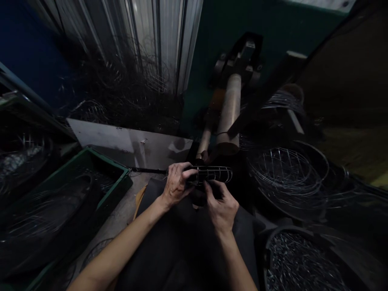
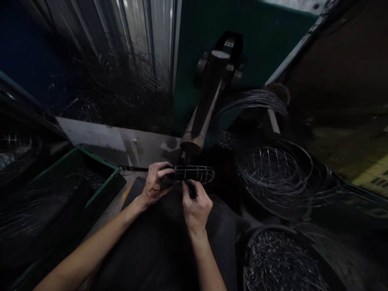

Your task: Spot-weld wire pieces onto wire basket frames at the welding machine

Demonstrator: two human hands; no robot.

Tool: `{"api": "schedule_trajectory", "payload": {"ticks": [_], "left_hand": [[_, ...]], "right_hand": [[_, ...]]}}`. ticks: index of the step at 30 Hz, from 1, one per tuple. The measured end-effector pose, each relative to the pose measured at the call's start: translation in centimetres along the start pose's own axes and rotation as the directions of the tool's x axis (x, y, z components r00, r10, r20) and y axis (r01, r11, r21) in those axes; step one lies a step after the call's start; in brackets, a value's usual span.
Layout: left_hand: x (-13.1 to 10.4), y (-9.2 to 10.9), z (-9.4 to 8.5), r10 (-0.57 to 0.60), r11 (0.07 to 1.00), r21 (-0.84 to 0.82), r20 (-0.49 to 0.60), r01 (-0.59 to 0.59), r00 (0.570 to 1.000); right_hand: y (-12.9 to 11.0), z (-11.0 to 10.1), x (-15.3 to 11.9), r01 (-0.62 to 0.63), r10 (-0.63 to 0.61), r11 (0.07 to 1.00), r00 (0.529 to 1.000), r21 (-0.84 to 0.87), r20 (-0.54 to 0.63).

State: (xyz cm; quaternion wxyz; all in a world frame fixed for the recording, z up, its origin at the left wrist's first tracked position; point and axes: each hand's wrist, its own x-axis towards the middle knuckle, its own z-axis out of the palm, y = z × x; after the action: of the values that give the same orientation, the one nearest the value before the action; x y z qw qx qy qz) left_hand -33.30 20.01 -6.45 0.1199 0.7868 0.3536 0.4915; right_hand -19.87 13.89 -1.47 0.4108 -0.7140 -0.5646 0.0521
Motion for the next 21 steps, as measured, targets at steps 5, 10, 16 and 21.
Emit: {"api": "schedule_trajectory", "payload": {"ticks": [5,10,16,21], "left_hand": [[0.24,-0.02,0.06,0.003,0.999,-0.033,-0.023,-0.004,1.000],[0.33,0.17,0.19,-0.001,0.997,-0.072,-0.047,-0.002,0.999],[-0.32,0.13,0.47,-0.072,0.989,-0.130,-0.013,0.070,0.997],[-0.22,0.18,0.49,-0.096,0.984,-0.151,-0.035,0.090,0.995]], "right_hand": [[0.03,0.23,0.24,0.029,-0.029,1.000,1.000,0.003,-0.011],[-0.06,0.19,0.46,0.093,-0.093,0.996,0.995,-0.017,-0.045],[0.15,0.08,0.24,0.142,-0.148,0.987,0.986,-0.072,-0.081],[0.12,0.20,0.17,0.106,-0.114,0.991,0.989,-0.087,-0.091]]}}
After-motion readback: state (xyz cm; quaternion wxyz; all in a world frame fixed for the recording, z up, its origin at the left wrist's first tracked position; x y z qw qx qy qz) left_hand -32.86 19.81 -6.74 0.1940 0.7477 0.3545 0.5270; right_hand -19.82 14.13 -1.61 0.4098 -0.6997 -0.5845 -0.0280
